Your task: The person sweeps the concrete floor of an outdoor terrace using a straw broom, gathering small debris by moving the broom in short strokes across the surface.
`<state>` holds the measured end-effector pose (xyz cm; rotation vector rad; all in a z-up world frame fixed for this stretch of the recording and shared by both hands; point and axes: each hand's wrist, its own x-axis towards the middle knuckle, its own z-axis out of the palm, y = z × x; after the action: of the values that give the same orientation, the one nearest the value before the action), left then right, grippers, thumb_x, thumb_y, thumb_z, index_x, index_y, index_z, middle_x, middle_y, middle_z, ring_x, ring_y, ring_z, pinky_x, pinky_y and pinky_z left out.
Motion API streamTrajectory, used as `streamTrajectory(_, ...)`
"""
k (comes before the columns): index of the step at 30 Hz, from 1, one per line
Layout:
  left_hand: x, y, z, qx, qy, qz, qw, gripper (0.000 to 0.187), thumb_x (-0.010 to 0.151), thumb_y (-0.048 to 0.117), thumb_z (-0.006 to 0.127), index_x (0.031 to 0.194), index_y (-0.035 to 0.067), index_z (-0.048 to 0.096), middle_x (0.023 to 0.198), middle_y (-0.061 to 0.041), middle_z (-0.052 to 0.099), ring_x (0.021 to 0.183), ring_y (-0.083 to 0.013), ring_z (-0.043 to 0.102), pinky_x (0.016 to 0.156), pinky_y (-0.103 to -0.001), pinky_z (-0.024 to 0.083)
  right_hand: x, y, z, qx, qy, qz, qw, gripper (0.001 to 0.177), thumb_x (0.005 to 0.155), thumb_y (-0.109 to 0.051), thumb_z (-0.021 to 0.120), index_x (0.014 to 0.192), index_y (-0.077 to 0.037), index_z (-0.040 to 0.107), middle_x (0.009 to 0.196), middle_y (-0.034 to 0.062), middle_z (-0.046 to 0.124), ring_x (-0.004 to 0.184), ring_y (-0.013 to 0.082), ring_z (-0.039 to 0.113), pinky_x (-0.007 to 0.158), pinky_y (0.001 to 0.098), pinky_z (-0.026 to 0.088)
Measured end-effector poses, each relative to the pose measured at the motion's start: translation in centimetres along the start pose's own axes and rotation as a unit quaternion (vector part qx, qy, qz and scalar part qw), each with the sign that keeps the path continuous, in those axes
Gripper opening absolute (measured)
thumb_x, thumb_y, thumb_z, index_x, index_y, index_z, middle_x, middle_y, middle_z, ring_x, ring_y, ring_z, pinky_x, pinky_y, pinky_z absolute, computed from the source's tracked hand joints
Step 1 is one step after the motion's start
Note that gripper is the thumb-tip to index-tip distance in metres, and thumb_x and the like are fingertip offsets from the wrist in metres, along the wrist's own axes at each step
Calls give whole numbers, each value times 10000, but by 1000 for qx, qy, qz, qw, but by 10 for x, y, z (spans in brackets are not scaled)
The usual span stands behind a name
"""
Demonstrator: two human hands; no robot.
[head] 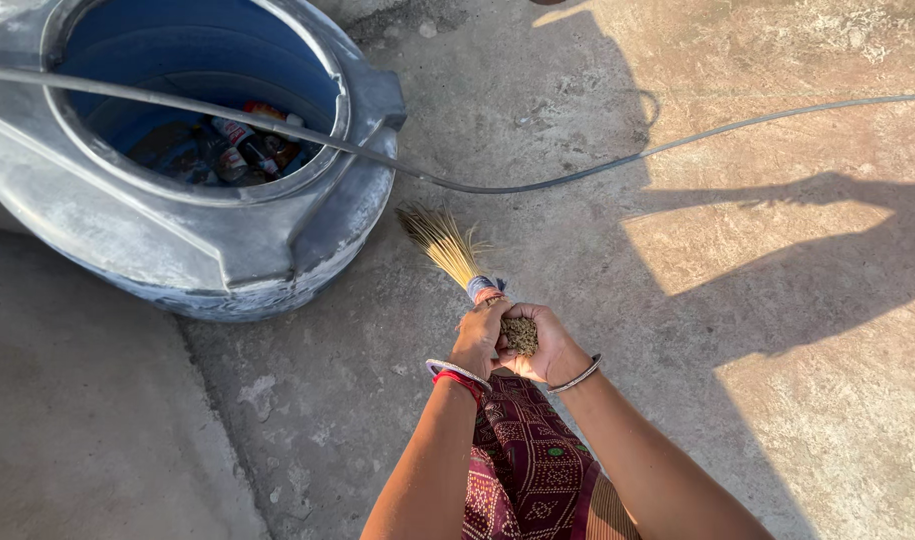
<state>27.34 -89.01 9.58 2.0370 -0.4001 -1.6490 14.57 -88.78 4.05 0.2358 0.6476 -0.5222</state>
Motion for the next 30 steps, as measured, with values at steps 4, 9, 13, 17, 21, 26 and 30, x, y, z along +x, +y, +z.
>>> streamTrajectory(4,21,33,47,26,6,110,994,373,859,374,712,1020,39,734,904,-73,697,765,-148,651,662,-371,538,-21,-40,30,31,29,-88,995,185,909,-212,535,947,-93,672,878,49,703,699,183,651,535,316,505)
streamTrajectory(9,52,53,109,-74,-80,73,991,353,849,352,726,939,14,778,892,-92,741,758,-198,692,662,-363,565,-49,-90,40,50,142,-195,969,167,906,-203,504,948,-122,645,921,53,694,797,216,689,642,398,577)
streamTrajectory(13,54,49,156,15,-63,38,997,295,834,374,711,976,126,785,876,-49,712,744,-207,666,597,-405,528,-38,-137,-21,38,185,-199,962,83,890,-197,538,900,-137,594,874,53,665,762,236,668,604,449,554)
streamTrajectory(17,43,50,180,89,-73,19,993,275,818,396,705,1027,236,786,890,-4,716,757,-179,677,613,-389,564,-23,-162,-85,69,209,-203,954,94,926,-190,586,927,-96,594,845,87,653,708,254,631,584,390,528)
streamTrajectory(21,40,60,181,136,-60,1,989,276,815,354,705,1020,178,759,901,-21,709,734,-189,628,574,-414,479,-49,-154,-97,62,28,-147,987,118,892,-166,567,922,-63,616,787,93,669,648,226,636,514,347,498)
streamTrajectory(26,55,69,198,78,-114,-4,990,183,837,236,695,936,82,677,789,-103,630,677,-242,616,576,-454,555,-77,-136,-66,252,-97,-182,946,215,904,-159,572,1016,5,656,870,129,711,677,239,663,540,356,537)
streamTrajectory(30,82,71,217,85,-197,79,974,136,849,165,658,940,64,671,799,-50,668,724,-164,651,633,-348,543,-75,-139,-33,283,32,-266,921,239,929,-159,556,1096,-13,644,993,114,727,842,243,720,719,391,600)
